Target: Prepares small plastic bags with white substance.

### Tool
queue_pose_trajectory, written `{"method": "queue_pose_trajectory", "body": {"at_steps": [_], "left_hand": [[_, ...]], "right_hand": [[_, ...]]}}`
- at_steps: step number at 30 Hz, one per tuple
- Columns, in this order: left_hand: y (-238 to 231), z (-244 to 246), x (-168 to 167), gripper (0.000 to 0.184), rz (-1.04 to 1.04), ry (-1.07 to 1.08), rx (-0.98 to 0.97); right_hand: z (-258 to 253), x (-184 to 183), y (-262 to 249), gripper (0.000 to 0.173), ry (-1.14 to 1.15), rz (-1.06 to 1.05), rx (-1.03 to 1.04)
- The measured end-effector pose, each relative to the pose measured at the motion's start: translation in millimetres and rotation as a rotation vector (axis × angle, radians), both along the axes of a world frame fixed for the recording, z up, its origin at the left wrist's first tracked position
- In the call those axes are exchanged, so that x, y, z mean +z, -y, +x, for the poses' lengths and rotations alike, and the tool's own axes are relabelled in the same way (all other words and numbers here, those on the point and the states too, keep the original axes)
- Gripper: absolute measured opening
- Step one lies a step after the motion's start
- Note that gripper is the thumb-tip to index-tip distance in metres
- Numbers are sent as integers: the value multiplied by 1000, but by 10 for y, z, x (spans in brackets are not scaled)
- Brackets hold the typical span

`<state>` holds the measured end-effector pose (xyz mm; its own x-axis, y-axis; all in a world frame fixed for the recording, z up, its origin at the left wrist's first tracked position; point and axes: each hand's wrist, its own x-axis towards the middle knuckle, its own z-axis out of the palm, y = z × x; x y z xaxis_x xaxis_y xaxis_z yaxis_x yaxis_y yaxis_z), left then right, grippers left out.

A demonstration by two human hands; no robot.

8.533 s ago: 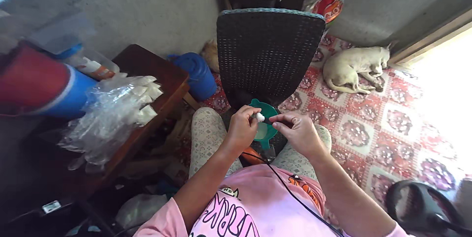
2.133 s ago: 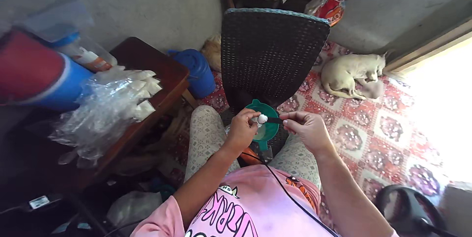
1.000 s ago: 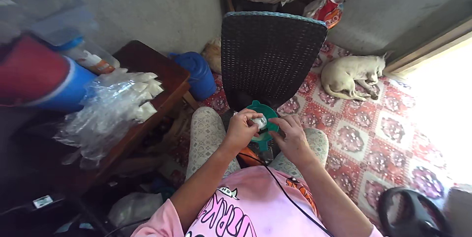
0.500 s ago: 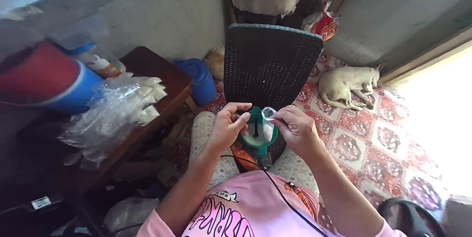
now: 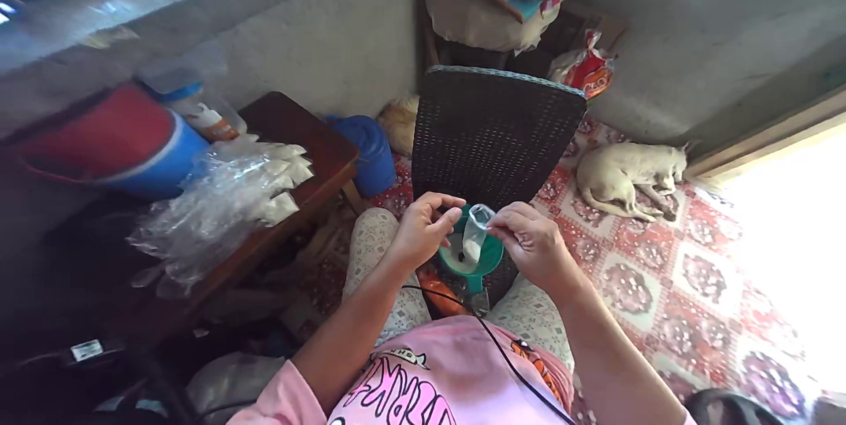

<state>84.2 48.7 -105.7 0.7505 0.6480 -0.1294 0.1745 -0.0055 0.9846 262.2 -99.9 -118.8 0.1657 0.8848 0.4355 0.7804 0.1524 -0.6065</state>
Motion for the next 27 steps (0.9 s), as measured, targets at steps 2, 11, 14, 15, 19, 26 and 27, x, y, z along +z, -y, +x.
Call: {"method": "queue_pose_trajectory", "body": {"at_steps": [2,11,14,15,19,26,27], "left_hand": [[5,106,8,29,49,-76,-82],[60,364,-31,13,251,-186,-258],[174,382,22,14,317,-112,-195],[201,389,36,14,339,-104,-196],[157,381,6,15,415,-263,-261],[278,301,26,10,491,-198,-244],[252,293,18,10,487,-196,-236]], "right_hand": [[-11,-28,14,14,51,-94,49],[7,-158,140,12,59,-21,26],[-46,-135,175,21,107,-183,1],[-71,-115,183,27,84,-255,10],[-94,-113,175,24,18,-252,-5],[-186,-92,181,17,24,-144,25],[-174,-81,186,16,17,-110,22]]}}
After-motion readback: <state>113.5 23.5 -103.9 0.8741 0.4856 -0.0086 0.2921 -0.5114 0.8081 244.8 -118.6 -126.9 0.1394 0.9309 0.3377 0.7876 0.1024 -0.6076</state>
